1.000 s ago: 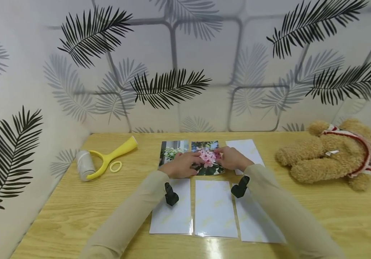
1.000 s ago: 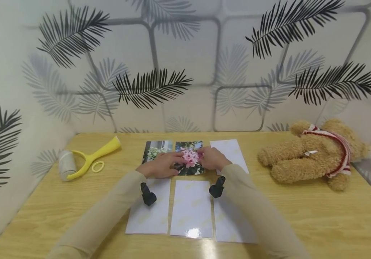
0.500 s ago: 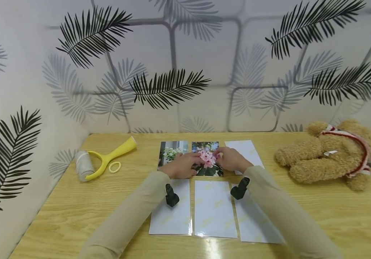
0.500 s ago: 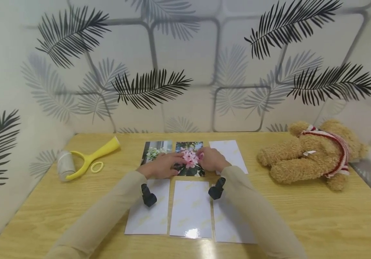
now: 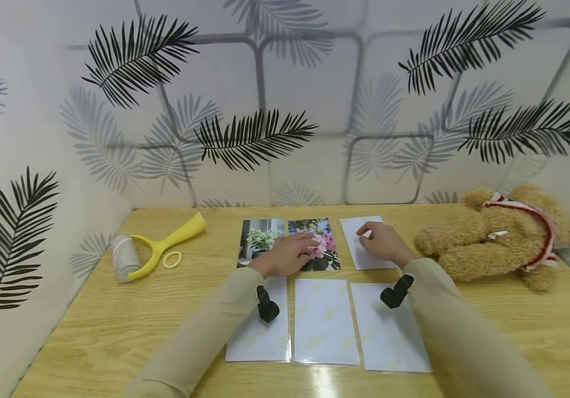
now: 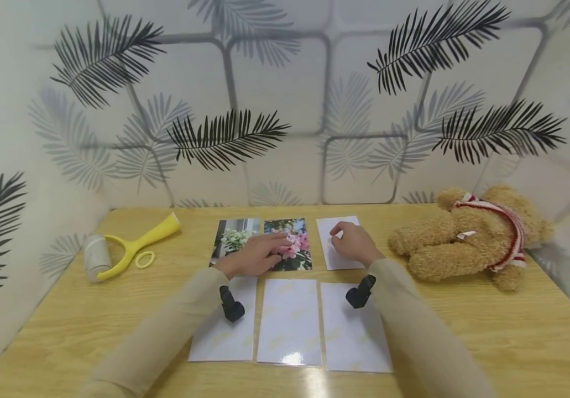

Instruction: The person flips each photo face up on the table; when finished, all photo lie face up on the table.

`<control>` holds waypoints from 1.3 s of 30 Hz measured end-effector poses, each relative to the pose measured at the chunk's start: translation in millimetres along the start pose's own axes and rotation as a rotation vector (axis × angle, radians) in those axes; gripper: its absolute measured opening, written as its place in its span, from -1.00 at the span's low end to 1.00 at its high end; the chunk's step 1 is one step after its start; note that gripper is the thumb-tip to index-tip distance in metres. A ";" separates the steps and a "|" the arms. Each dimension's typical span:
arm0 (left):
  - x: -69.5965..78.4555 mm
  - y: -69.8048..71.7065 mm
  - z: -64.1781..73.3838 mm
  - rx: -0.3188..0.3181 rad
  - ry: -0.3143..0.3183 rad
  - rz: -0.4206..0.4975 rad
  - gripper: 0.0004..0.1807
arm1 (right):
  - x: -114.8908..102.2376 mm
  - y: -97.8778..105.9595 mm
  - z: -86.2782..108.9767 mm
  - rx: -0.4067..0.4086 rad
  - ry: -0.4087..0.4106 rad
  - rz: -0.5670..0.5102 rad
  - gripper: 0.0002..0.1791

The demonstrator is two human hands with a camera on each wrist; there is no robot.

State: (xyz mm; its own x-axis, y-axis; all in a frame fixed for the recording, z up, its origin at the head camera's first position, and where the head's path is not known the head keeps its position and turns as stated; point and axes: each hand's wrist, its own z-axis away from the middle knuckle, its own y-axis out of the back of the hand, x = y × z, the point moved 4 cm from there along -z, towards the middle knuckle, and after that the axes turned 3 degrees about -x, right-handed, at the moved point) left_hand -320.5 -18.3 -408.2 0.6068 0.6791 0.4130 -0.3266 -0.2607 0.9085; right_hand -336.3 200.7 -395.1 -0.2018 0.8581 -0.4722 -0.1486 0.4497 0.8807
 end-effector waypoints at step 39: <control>64.7 -29.3 -47.9 -0.138 -0.084 -0.148 -0.52 | 48.3 24.9 28.7 0.072 -0.025 -0.447 -0.54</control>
State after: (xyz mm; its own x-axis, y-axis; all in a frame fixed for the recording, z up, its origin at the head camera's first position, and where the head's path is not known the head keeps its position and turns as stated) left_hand -306.4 66.1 -411.2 0.7119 0.6419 0.2849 -0.3224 -0.0617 0.9446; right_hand -322.0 260.5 -395.0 -0.1098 0.5809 -0.8066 -0.1484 0.7928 0.5912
